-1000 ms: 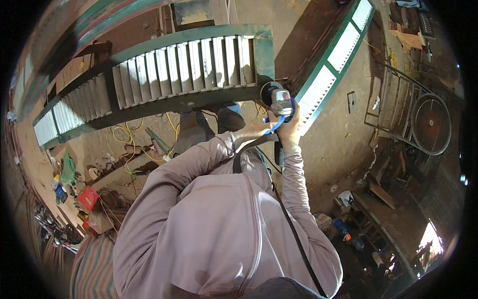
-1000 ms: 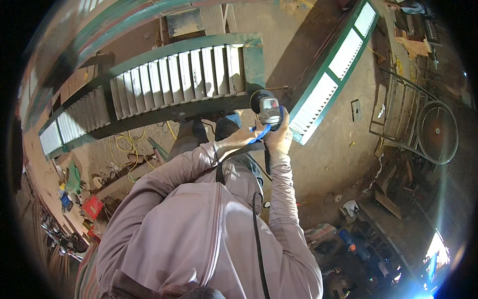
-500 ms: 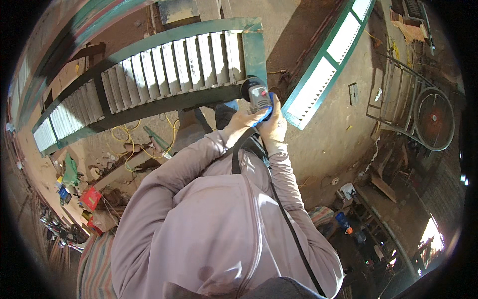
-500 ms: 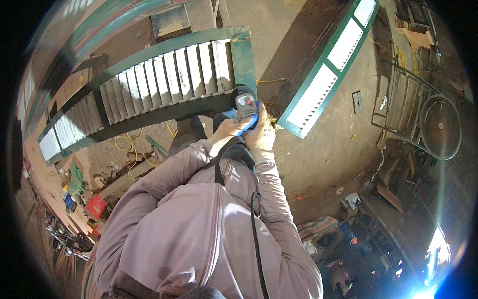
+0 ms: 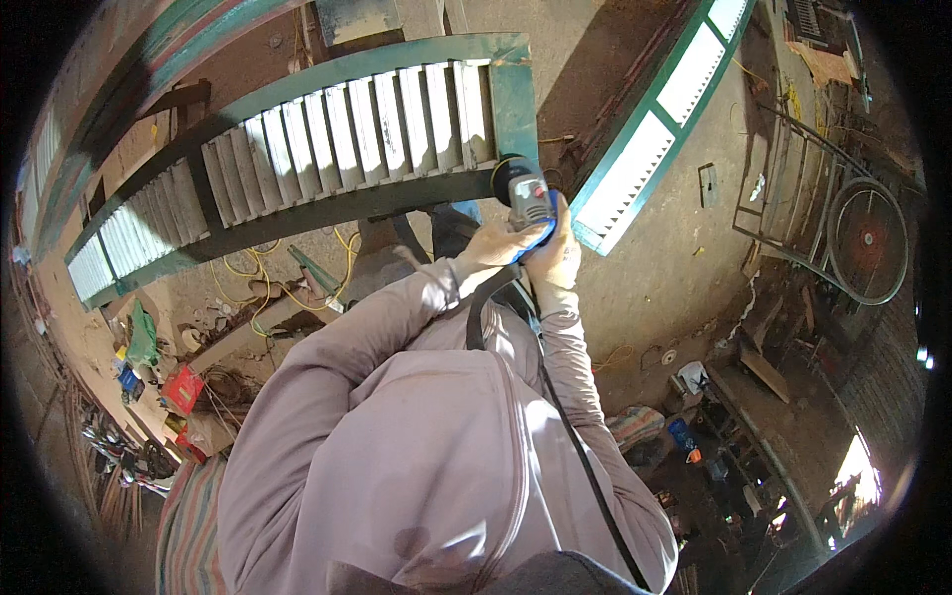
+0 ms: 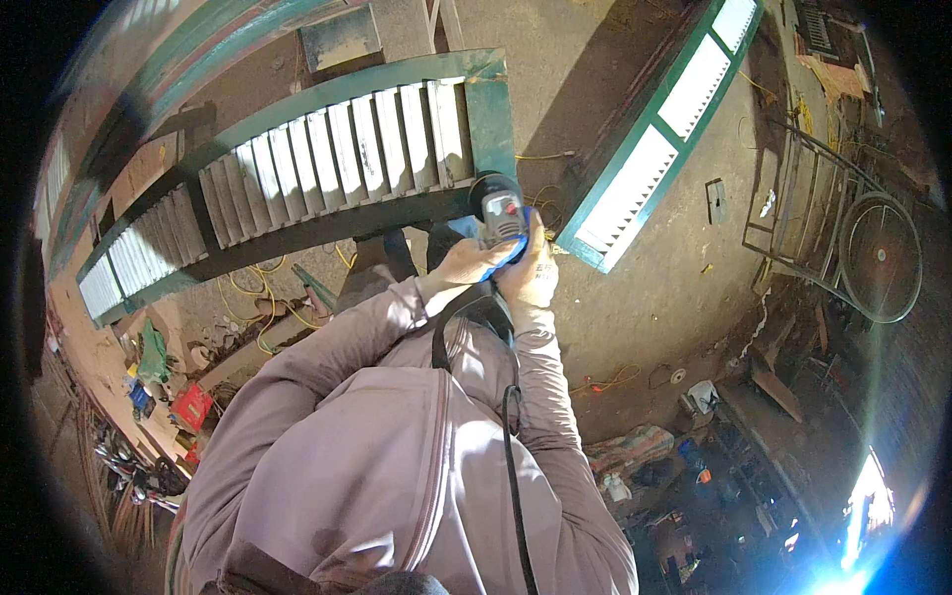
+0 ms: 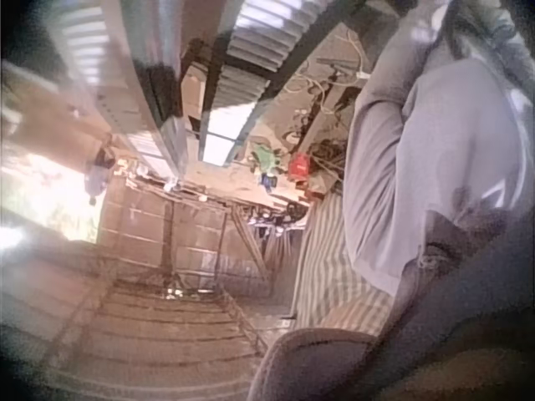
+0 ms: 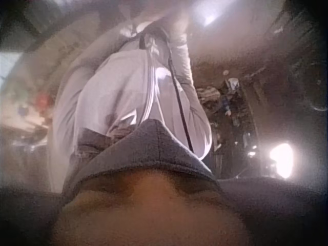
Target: The person applies glue to a wooden slatted frame and then uses an orbital sander to smooth its surfaces. The person works on multiple sections of the frame, moving the sander along the slats and edges.
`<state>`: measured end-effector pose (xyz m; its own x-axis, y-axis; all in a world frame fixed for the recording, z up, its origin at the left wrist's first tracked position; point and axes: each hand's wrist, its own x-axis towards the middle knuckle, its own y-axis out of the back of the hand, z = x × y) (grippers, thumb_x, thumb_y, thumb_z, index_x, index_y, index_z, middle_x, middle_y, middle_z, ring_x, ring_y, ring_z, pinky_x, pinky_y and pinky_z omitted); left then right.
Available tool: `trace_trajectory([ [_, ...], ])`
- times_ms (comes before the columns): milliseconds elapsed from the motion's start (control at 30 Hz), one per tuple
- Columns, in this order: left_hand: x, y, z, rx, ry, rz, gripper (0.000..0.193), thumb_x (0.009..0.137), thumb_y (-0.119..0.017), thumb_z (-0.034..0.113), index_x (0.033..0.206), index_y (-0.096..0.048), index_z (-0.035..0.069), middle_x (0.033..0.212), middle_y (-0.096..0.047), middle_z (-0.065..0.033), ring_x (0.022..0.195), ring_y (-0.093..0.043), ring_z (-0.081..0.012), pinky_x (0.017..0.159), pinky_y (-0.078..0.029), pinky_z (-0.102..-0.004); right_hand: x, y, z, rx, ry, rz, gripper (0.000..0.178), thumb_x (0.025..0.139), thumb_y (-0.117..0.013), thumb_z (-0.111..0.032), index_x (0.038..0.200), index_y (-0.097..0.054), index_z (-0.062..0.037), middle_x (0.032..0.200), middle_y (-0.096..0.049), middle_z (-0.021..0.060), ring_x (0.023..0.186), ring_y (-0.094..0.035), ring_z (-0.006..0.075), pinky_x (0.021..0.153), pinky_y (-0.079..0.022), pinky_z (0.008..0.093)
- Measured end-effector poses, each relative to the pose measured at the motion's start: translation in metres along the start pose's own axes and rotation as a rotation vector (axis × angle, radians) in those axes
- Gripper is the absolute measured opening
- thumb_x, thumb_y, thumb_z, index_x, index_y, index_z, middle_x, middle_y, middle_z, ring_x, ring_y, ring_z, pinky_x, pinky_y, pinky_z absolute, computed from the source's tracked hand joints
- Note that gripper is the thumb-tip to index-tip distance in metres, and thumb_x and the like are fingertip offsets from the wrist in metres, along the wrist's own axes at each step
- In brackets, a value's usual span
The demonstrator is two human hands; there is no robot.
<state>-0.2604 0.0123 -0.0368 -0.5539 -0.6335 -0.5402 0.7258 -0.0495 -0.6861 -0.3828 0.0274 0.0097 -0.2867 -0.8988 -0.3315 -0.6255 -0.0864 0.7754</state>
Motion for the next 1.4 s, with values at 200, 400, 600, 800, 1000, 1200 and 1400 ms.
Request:
trace_trajectory([
  [200,0.006,-0.024,0.031,0.586,0.259,0.073,0.053,0.098,-0.069,0.051,0.124,-0.071,0.005,0.106,-0.074,-0.0074,0.092,-0.067,-0.0167,0.085,-0.053,-0.0283,0.010,0.017,0.018,0.025,-0.012,0.045,0.081,0.079,-0.080,-0.023,0.151,-0.045,-0.0074,0.124,-0.069,0.0263,0.110,-0.071,0.0404,0.094,-0.056,0.0441],
  [400,0.011,-0.004,0.014,0.392,0.094,0.168,0.068,0.094,-0.065,0.065,0.121,-0.073,0.003,0.108,-0.076,-0.0132,0.097,-0.071,-0.0203,0.087,-0.053,-0.0320,0.025,0.008,-0.006,-0.043,0.031,-0.032,0.085,0.077,-0.081,-0.025,0.151,-0.045,-0.0066,0.126,-0.068,0.0265,0.115,-0.068,0.0425,0.096,-0.055,0.0456],
  [600,0.036,-0.005,0.042,0.427,0.274,0.256,0.065,0.094,-0.070,0.058,0.105,-0.073,-0.006,0.090,-0.070,-0.0071,0.080,-0.064,-0.0112,0.069,-0.050,-0.0277,0.070,0.020,-0.012,-0.068,0.153,-0.083,0.086,0.075,-0.082,-0.022,0.150,-0.045,-0.0063,0.124,-0.068,0.0268,0.114,-0.068,0.0428,0.097,-0.054,0.0467],
  [800,0.060,-0.023,0.078,0.348,0.117,0.334,0.074,0.093,-0.066,0.064,0.104,-0.073,-0.009,0.090,-0.070,-0.0113,0.077,-0.065,-0.0151,0.070,-0.052,-0.0320,0.122,0.032,-0.025,-0.099,0.188,-0.147,0.083,0.077,-0.078,-0.017,0.152,-0.044,-0.0091,0.123,-0.067,0.0307,0.114,-0.067,0.0455,0.096,-0.054,0.0484],
  [1000,0.104,-0.025,0.108,0.356,0.052,0.347,0.087,0.086,-0.066,0.075,0.099,-0.071,-0.011,0.086,-0.068,-0.0105,0.078,-0.066,-0.0161,0.065,-0.051,-0.0311,0.177,0.051,-0.057,-0.217,0.211,-0.136,0.086,0.073,-0.081,-0.021,0.150,-0.045,-0.0168,0.116,-0.071,0.0275,0.111,-0.069,0.0448,0.095,-0.055,0.0489],
  [1200,0.136,-0.032,0.152,0.344,-0.090,0.408,0.099,0.084,-0.063,0.078,0.122,-0.066,-0.014,0.110,-0.072,-0.0207,0.100,-0.068,-0.0242,0.085,-0.052,-0.0364,0.233,0.054,-0.080,-0.250,0.263,-0.104,0.066,0.083,-0.076,-0.033,0.144,-0.053,-0.0162,0.114,-0.072,0.0280,0.111,-0.070,0.0430,0.093,-0.056,0.0477],
  [1400,0.167,-0.021,0.127,0.433,-0.154,0.421,0.082,0.092,-0.065,0.068,0.122,-0.068,-0.008,0.108,-0.073,-0.0207,0.099,-0.068,-0.0251,0.085,-0.052,-0.0371,0.237,0.062,-0.088,-0.272,0.363,-0.135,0.061,0.087,-0.072,-0.032,0.144,-0.052,-0.0200,0.110,-0.072,0.0278,0.108,-0.070,0.0450,0.090,-0.056,0.0510],
])
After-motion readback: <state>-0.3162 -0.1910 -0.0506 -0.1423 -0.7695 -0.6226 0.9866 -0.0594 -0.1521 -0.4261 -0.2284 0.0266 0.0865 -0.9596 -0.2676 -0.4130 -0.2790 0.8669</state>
